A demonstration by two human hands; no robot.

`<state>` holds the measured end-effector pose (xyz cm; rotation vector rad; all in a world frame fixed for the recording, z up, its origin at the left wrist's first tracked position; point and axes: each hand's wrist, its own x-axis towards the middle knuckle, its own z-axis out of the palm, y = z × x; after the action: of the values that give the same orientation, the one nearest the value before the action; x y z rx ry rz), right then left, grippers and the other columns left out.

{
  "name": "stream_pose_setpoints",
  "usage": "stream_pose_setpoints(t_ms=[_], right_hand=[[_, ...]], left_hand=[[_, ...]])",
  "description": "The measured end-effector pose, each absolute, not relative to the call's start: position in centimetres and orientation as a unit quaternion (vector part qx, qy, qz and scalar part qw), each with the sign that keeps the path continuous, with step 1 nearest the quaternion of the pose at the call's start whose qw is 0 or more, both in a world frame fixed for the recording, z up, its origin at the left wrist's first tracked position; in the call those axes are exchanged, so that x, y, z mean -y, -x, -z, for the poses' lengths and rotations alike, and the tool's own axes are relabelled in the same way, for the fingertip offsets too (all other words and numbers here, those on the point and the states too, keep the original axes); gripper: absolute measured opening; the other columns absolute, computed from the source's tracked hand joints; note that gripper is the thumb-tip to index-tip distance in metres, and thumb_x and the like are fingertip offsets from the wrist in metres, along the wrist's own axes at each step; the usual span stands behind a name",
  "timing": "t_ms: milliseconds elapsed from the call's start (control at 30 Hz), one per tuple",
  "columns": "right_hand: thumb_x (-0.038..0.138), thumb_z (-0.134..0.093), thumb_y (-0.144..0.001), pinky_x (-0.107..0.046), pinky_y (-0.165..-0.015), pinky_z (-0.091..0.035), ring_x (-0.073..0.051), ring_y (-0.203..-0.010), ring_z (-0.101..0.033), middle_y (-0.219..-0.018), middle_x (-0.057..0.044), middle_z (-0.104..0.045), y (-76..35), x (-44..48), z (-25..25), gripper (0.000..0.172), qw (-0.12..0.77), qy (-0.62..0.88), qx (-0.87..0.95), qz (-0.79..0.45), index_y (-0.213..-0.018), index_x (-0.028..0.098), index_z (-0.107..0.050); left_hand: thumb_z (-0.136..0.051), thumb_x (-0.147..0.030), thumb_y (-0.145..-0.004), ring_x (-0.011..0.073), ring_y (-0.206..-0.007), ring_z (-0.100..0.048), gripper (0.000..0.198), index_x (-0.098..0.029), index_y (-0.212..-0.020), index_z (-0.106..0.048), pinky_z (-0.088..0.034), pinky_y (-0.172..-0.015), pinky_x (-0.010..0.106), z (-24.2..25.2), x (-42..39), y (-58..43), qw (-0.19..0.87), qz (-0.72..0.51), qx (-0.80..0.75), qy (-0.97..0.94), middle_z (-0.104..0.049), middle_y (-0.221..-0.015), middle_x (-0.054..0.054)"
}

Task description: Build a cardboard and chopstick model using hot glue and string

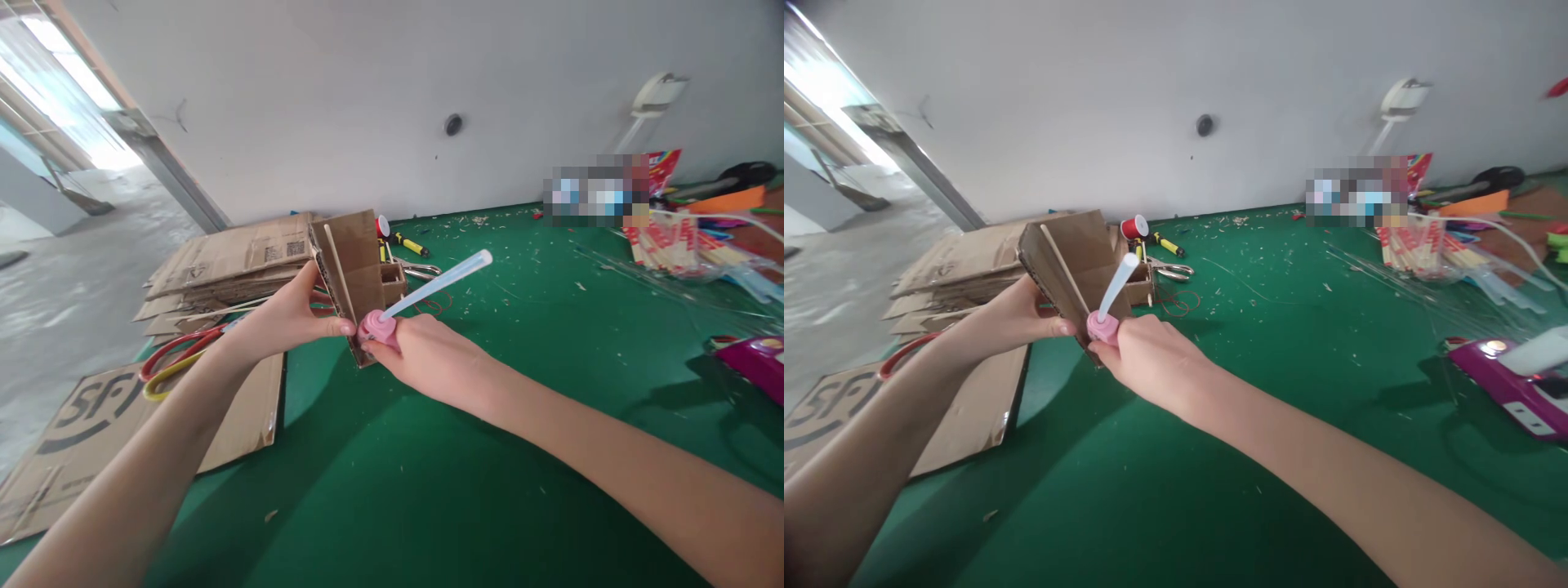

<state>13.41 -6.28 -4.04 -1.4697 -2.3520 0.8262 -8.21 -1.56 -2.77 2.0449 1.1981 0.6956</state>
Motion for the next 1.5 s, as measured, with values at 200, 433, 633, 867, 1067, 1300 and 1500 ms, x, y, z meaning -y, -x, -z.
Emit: stream_pose_setpoints(t_ms=[200,433,633,867,1067,1300,1500], right_hand=[[0.047,-0.037,-0.094,-0.025,-0.046,-0.027,-0.012,-0.048,-0.043,-0.07,-0.003,-0.063,-13.0,6.9,4.2,0.034,0.123,0.509,0.805,-0.279,-0.097,0.024,-0.061],[0.053,-0.04,-0.093,-0.026,-0.048,-0.031,-0.011,-0.047,-0.047,-0.065,-0.001,-0.061,-14.9,6.4,1.2,0.039,0.092,0.499,0.808,-0.299,-0.099,0.023,-0.064],[0.063,-0.051,-0.086,-0.026,-0.053,-0.036,-0.012,-0.051,-0.05,-0.07,0.001,-0.063,-21.6,2.3,-1.9,0.045,0.106,0.505,0.816,-0.262,-0.109,0.028,-0.067],[0.054,-0.046,-0.091,-0.026,-0.052,-0.042,-0.014,-0.056,-0.055,-0.07,-0.004,-0.063,-24.3,-4.6,5.5,0.039,0.325,0.571,0.689,-0.305,-0.085,0.018,-0.061],[0.054,-0.036,-0.095,-0.028,-0.06,-0.043,-0.017,-0.053,-0.057,-0.055,-0.006,-0.059,-22.9,-5.8,9.0,0.05,0.309,0.655,0.656,-0.213,-0.066,0.018,-0.055],[0.063,-0.021,-0.094,-0.033,-0.071,-0.045,-0.029,-0.083,-0.067,-0.088,-0.017,-0.07,-23.7,-7.1,9.8,0.065,0.255,0.711,0.646,-0.11,-0.108,0.014,-0.062],[0.066,-0.018,-0.093,-0.032,-0.072,-0.046,-0.023,-0.068,-0.065,-0.073,-0.012,-0.069,-23.3,-9.3,8.5,0.07,0.196,0.708,0.66,-0.156,-0.098,0.015,-0.066]], left_hand=[[-0.077,-0.06,-0.064,0.0358,-0.12,-0.055,0.085,-0.022,-0.132,-0.043,-0.046,-0.1,0.051,2.9,1.5,8.3,0.307,-0.27,-0.462,-0.787,-0.057,-0.133,0.013],[-0.078,-0.057,-0.065,0.0353,-0.118,-0.057,0.086,-0.019,-0.133,-0.042,-0.049,-0.097,0.048,2.7,1.7,8.0,0.315,-0.273,-0.46,-0.784,-0.057,-0.134,0.015],[-0.079,-0.05,-0.067,0.0328,-0.115,-0.059,0.082,-0.021,-0.135,-0.043,-0.052,-0.093,0.044,2.8,1.5,8.5,0.318,-0.262,-0.454,-0.79,-0.06,-0.13,0.011],[-0.079,-0.05,-0.066,0.0327,-0.114,-0.06,0.081,-0.021,-0.133,-0.044,-0.053,-0.091,0.045,2.8,1.6,8.9,0.319,-0.266,-0.46,-0.785,-0.058,-0.133,0.012],[-0.079,-0.046,-0.068,0.0329,-0.119,-0.057,0.08,-0.021,-0.135,-0.043,-0.049,-0.098,0.047,2.8,1.6,8.9,0.303,-0.264,-0.445,-0.8,-0.059,-0.131,0.011],[-0.08,-0.044,-0.067,0.0328,-0.121,-0.056,0.078,-0.023,-0.133,-0.044,-0.05,-0.098,0.049,2.7,1.9,8.8,0.321,-0.255,-0.454,-0.791,-0.056,-0.137,0.011],[-0.081,-0.04,-0.068,0.0324,-0.124,-0.055,0.078,-0.022,-0.135,-0.045,-0.05,-0.1,0.046,2.1,2.2,8.7,0.359,-0.245,-0.43,-0.791,-0.058,-0.136,0.011]])
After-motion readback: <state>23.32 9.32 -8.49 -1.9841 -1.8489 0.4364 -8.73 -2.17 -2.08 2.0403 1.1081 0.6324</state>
